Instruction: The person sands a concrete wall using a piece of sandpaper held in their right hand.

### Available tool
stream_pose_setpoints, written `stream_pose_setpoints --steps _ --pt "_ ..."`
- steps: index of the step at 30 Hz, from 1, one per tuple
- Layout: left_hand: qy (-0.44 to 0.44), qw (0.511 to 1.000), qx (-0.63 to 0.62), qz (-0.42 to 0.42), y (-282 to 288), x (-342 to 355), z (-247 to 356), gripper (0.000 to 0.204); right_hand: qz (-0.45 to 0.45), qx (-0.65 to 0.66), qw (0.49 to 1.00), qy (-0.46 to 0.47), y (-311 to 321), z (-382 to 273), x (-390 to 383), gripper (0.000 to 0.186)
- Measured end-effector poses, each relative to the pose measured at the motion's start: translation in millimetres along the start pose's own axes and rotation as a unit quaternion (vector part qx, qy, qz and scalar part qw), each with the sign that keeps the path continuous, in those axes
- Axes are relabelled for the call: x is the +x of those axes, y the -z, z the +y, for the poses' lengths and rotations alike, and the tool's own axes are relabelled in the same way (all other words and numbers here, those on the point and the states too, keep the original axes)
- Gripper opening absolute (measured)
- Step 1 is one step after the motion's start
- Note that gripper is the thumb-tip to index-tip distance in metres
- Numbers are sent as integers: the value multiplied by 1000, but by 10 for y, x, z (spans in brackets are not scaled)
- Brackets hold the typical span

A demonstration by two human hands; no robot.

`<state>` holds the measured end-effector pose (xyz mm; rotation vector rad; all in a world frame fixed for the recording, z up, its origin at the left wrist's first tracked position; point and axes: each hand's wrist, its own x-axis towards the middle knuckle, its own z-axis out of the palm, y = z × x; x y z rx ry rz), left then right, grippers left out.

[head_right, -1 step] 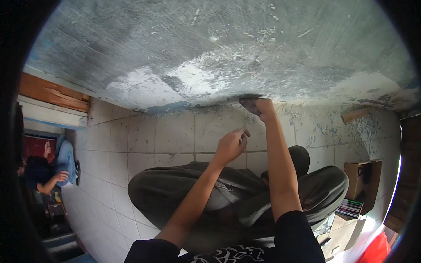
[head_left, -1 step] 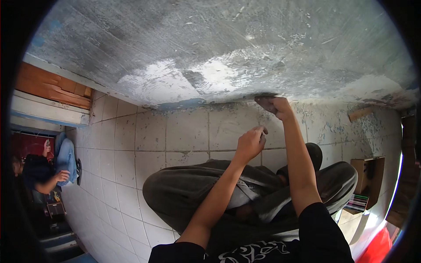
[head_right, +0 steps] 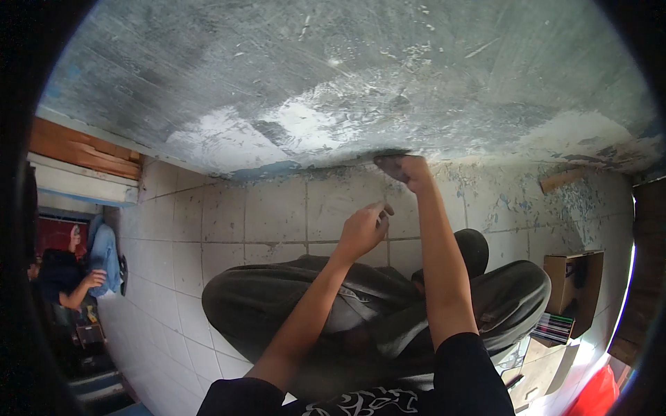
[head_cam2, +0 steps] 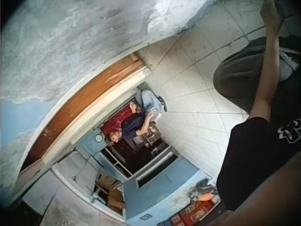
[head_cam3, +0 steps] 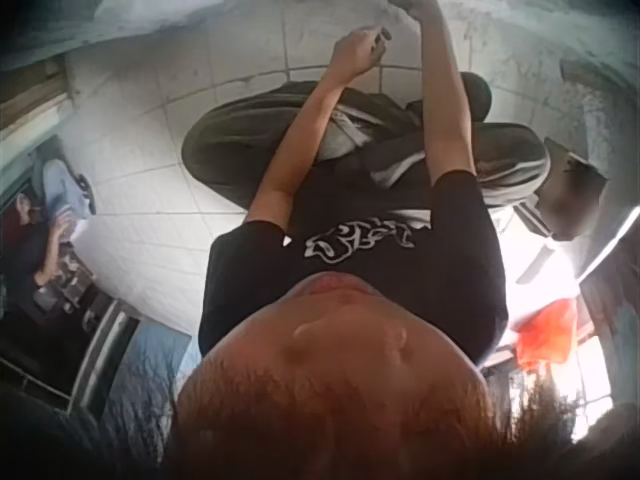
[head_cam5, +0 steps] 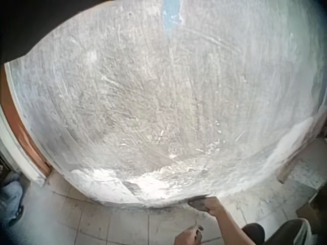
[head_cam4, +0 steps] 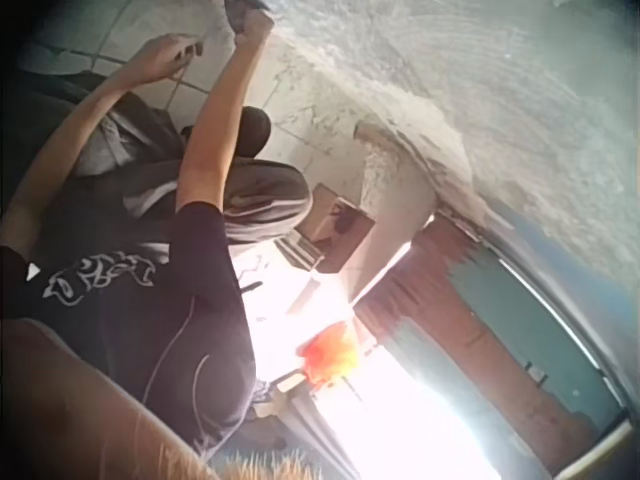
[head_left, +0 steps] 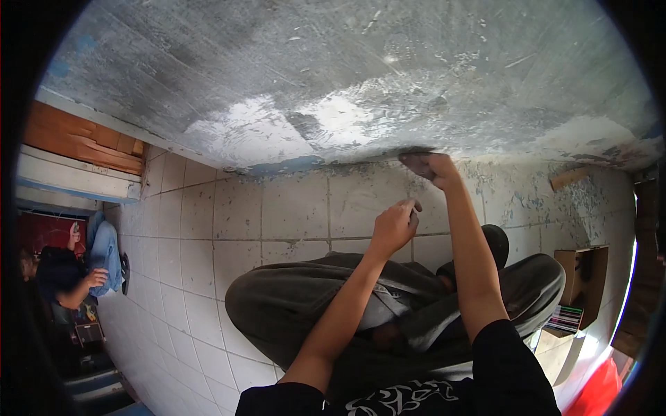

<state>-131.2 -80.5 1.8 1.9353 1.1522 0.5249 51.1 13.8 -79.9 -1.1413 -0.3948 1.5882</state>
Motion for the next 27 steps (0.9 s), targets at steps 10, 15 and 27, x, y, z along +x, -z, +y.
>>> stream_pose_setpoints --steps 10,15,27 --pt "-5 1000 15 24 50 -49 -49 16 -41 44 990 -128 -15 -224 -163 32" --pt "-15 1000 12 11 -4 -25 9 16 -2 -18 994 -111 -169 109 46 32" --pt "-7 1000 20 22 35 -24 -23 16 -79 31 992 -95 -95 -211 -222 35"
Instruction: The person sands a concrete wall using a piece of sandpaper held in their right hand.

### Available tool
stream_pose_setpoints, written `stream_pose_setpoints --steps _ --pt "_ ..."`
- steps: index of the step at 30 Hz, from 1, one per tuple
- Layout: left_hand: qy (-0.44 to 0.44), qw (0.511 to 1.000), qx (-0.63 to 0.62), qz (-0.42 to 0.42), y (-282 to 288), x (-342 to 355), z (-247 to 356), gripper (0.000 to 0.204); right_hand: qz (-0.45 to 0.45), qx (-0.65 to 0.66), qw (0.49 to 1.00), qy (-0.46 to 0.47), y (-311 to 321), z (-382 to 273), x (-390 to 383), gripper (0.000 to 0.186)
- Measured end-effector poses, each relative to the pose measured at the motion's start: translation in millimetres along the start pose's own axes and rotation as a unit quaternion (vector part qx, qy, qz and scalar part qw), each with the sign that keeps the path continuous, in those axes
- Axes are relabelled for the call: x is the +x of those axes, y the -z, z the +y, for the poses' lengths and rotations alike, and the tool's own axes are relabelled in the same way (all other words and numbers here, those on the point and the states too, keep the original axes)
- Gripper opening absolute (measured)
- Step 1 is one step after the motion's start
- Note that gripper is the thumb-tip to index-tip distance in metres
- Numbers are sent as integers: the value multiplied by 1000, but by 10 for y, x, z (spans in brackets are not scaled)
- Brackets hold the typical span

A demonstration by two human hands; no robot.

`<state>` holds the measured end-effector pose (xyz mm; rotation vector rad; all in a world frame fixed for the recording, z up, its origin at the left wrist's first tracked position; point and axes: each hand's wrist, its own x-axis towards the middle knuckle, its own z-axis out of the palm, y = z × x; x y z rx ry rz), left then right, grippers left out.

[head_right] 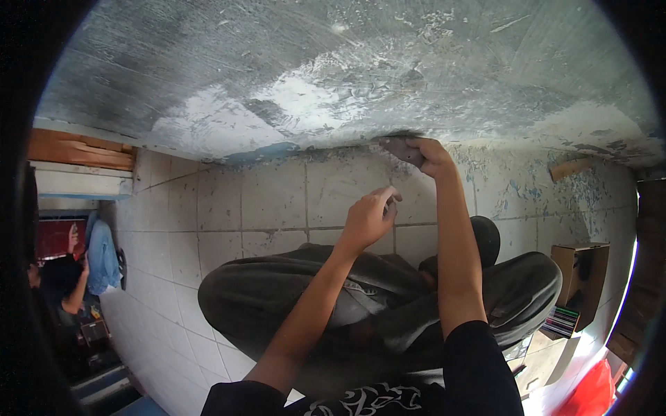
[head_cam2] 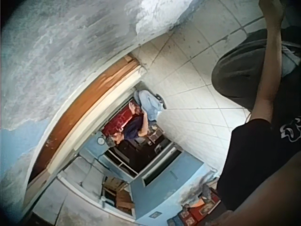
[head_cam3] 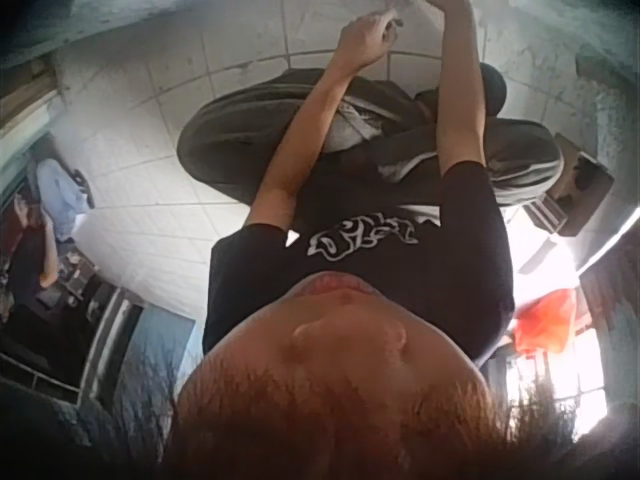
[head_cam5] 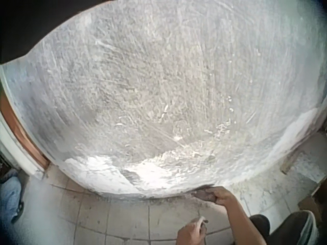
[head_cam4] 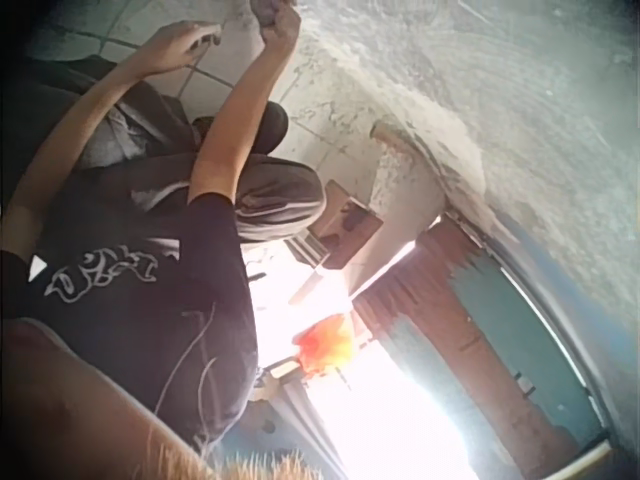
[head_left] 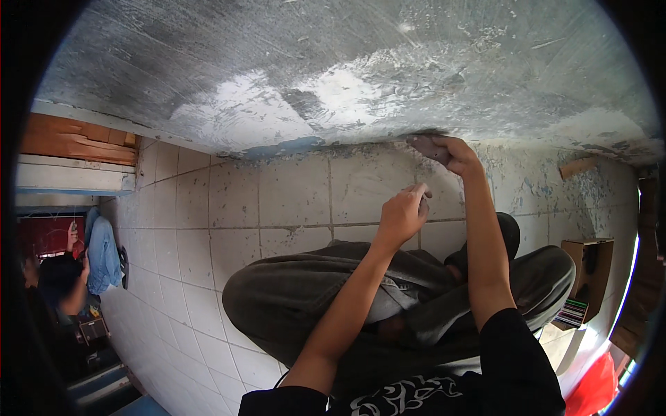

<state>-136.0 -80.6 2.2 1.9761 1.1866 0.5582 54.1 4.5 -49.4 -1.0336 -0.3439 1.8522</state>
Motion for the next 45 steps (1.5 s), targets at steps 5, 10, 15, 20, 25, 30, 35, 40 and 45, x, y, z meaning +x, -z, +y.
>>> stream_pose_setpoints --steps 5,10,15,20,25,30,35,40,45 --pt "15 999 -15 -24 -28 17 71 15 51 -21 998 -5 -175 163 135 32" --pt "24 999 -3 -29 -33 -9 5 14 69 -36 997 -18 -331 244 188 28" --pt "12 1000 17 -17 -14 14 -11 14 -15 -15 1000 -7 -327 208 163 30" --pt "17 1000 13 -20 -36 22 -4 14 41 -4 999 -27 83 28 31 32" --pt "17 1000 6 -10 -30 -11 -54 14 53 -2 999 4 219 -62 -66 33" --pt "-3 1000 2 -15 -91 27 42 14 80 -26 996 24 450 60 226 34" --pt "7 1000 11 -19 -30 -1 -4 14 108 -49 993 21 -51 143 163 31" --pt "25 999 17 -44 -52 31 45 14 112 -79 990 30 -68 189 223 27" --pt "4 999 26 -37 -43 31 -3 14 66 17 997 34 -548 418 359 26"
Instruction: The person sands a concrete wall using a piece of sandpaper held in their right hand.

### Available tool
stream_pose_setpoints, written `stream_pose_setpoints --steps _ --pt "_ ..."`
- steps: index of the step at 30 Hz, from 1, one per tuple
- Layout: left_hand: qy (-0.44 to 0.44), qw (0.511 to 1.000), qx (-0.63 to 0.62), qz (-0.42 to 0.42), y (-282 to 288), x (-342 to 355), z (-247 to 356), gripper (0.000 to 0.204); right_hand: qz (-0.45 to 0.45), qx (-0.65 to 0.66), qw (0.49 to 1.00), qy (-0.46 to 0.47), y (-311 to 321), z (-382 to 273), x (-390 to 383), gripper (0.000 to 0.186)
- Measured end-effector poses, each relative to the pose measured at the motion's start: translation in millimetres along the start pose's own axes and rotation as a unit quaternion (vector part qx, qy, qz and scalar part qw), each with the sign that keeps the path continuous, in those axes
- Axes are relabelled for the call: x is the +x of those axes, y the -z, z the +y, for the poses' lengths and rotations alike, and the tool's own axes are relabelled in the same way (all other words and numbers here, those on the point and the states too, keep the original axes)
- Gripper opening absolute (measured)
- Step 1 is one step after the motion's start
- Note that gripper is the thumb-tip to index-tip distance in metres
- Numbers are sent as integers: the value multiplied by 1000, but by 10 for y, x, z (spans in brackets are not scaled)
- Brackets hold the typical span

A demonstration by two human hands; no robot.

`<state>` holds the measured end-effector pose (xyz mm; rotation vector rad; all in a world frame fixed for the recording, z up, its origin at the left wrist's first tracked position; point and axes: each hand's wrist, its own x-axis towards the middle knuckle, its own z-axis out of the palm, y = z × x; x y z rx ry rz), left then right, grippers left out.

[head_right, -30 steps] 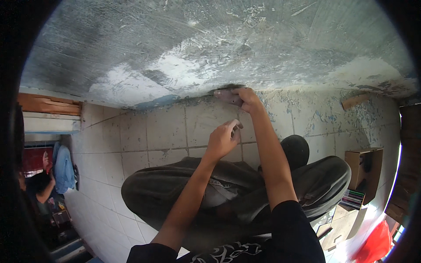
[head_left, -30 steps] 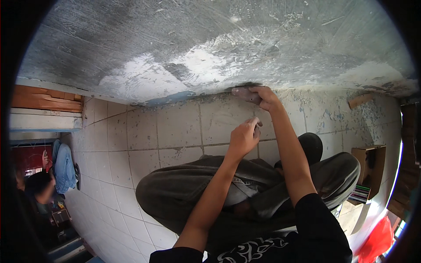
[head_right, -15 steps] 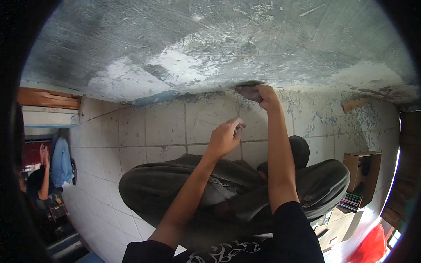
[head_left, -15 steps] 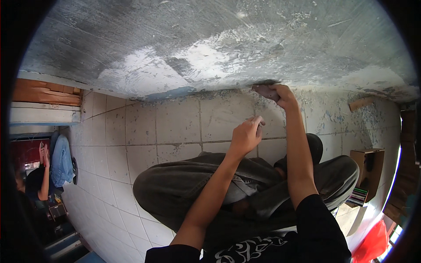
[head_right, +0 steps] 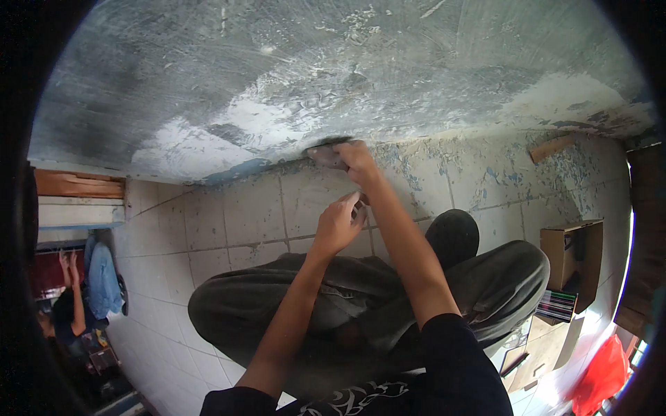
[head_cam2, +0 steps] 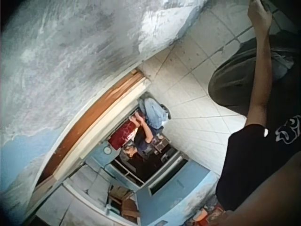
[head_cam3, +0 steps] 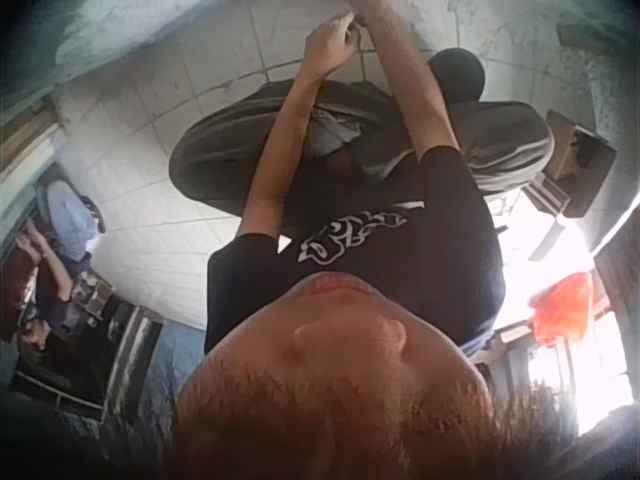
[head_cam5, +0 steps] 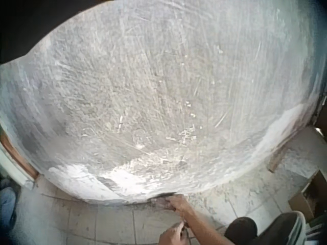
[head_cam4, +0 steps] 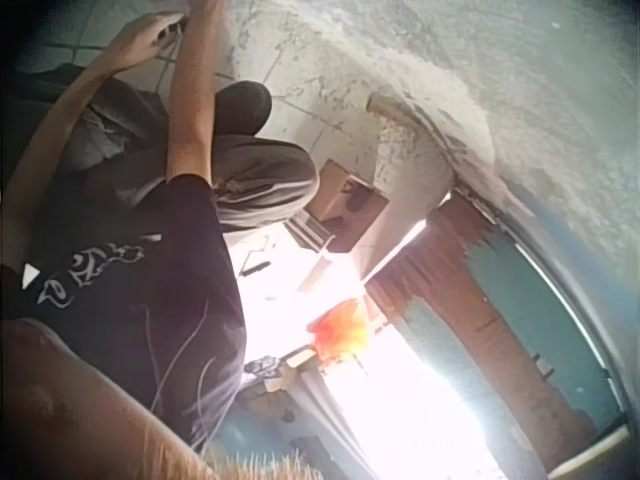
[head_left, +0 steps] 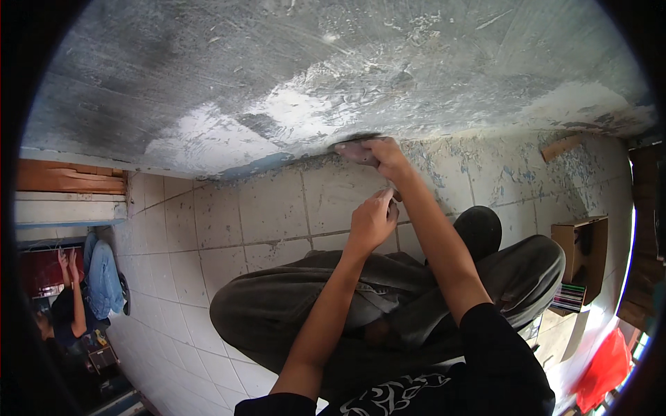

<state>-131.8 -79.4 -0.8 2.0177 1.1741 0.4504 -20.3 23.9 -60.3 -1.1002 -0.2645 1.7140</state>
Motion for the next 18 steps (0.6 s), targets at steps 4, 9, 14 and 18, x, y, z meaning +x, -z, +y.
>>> stream_pose_setpoints --steps 4,9,14,18 --pt "19 1000 -8 6 18 0 35 15 -36 -40 999 0 294 88 207 28" --pt "34 999 -22 7 83 -31 12 17 42 -28 996 -77 774 -187 154 30" --pt "19 1000 -16 8 73 -39 -15 16 20 -33 999 -28 1208 -528 -103 32" --pt "16 1000 -15 2 21 -21 0 16 -70 -31 997 0 1085 -629 -271 34"
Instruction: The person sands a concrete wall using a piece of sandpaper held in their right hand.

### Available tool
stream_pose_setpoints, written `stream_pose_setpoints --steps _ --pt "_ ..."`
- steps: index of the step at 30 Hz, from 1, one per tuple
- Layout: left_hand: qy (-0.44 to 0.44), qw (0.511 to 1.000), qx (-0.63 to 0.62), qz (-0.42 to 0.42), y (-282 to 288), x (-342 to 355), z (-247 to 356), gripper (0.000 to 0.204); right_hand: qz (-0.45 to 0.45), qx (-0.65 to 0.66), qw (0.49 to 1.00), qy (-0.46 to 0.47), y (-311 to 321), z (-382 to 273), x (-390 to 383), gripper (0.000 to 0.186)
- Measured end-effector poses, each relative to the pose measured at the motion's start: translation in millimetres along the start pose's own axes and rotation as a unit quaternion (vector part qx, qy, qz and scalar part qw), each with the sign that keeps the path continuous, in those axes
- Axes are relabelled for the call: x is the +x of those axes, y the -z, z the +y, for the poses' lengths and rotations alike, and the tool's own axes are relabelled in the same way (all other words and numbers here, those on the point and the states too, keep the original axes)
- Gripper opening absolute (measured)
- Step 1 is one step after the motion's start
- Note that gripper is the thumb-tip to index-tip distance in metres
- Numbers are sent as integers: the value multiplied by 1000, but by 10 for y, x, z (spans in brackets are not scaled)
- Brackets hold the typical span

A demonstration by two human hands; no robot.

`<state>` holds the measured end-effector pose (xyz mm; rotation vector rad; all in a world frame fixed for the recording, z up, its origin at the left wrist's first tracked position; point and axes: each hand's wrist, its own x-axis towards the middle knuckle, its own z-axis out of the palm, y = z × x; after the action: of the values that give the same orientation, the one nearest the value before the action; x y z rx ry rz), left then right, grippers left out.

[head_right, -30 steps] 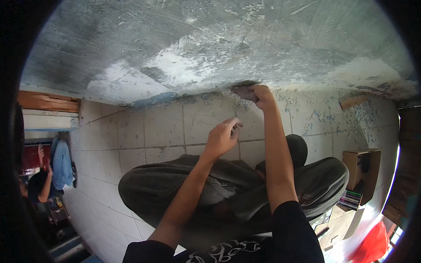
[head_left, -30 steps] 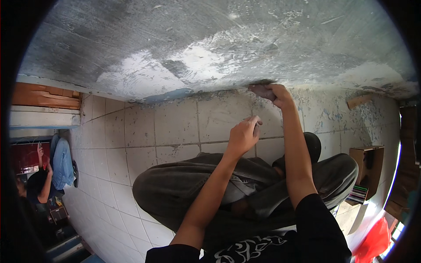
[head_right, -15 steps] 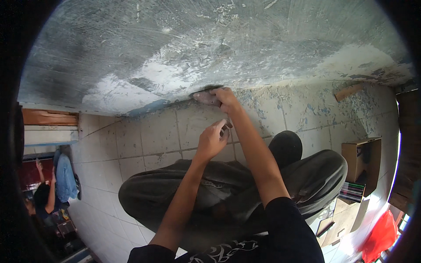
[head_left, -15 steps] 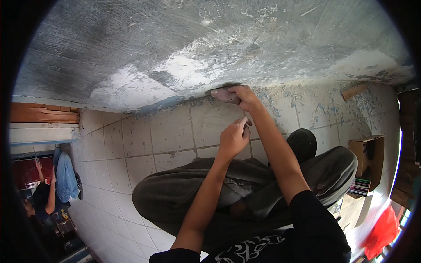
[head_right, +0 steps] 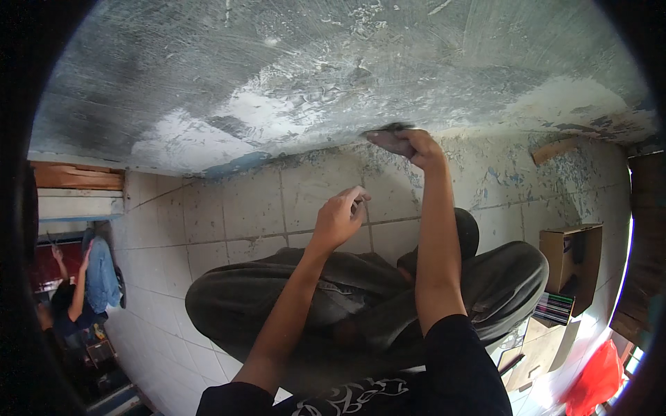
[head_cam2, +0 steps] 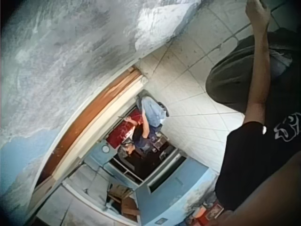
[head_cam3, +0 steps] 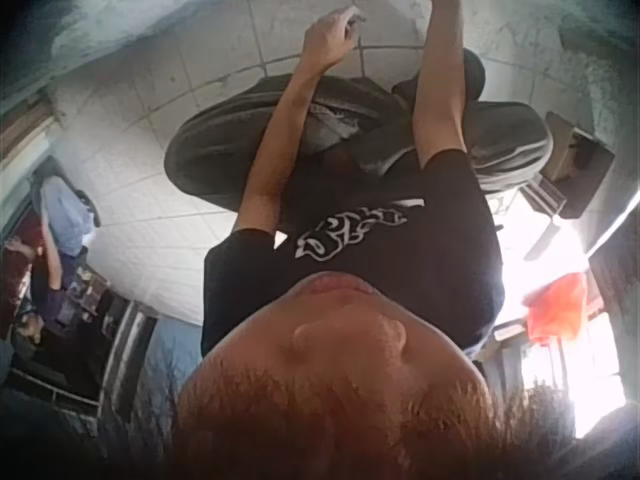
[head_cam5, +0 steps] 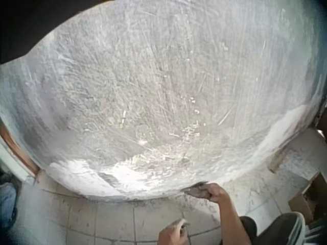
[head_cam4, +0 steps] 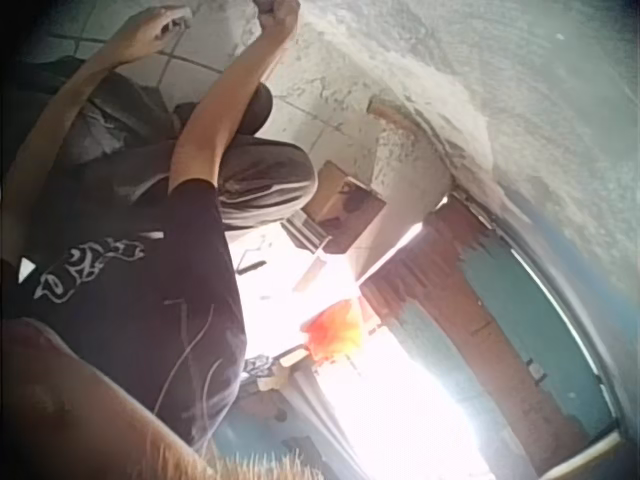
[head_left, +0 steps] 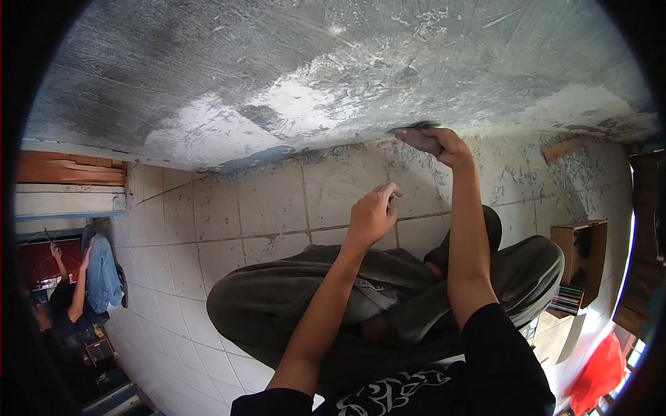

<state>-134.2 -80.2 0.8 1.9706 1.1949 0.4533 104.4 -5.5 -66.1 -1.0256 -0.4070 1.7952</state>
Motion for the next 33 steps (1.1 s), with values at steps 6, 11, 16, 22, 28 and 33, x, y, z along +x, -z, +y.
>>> stream_pose_setpoints --steps 6,11,16,22,28,33 --pt "-7 1000 9 -9 -21 18 20 15 46 -35 998 17 -327 197 176 33" --pt "15 1000 9 -14 -6 28 53 14 81 -18 995 55 -336 378 371 31" --pt "0 1000 11 -15 -17 49 92 14 50 -38 997 45 -405 594 581 28" --pt "9 1000 7 -10 23 8 29 15 88 -37 995 -5 -918 418 312 27" --pt "13 1000 -2 -21 -21 41 77 14 92 -26 995 4 -772 389 308 27" --pt "-7 1000 3 -2 -26 24 5 13 -25 88 995 -37 -835 527 329 27"
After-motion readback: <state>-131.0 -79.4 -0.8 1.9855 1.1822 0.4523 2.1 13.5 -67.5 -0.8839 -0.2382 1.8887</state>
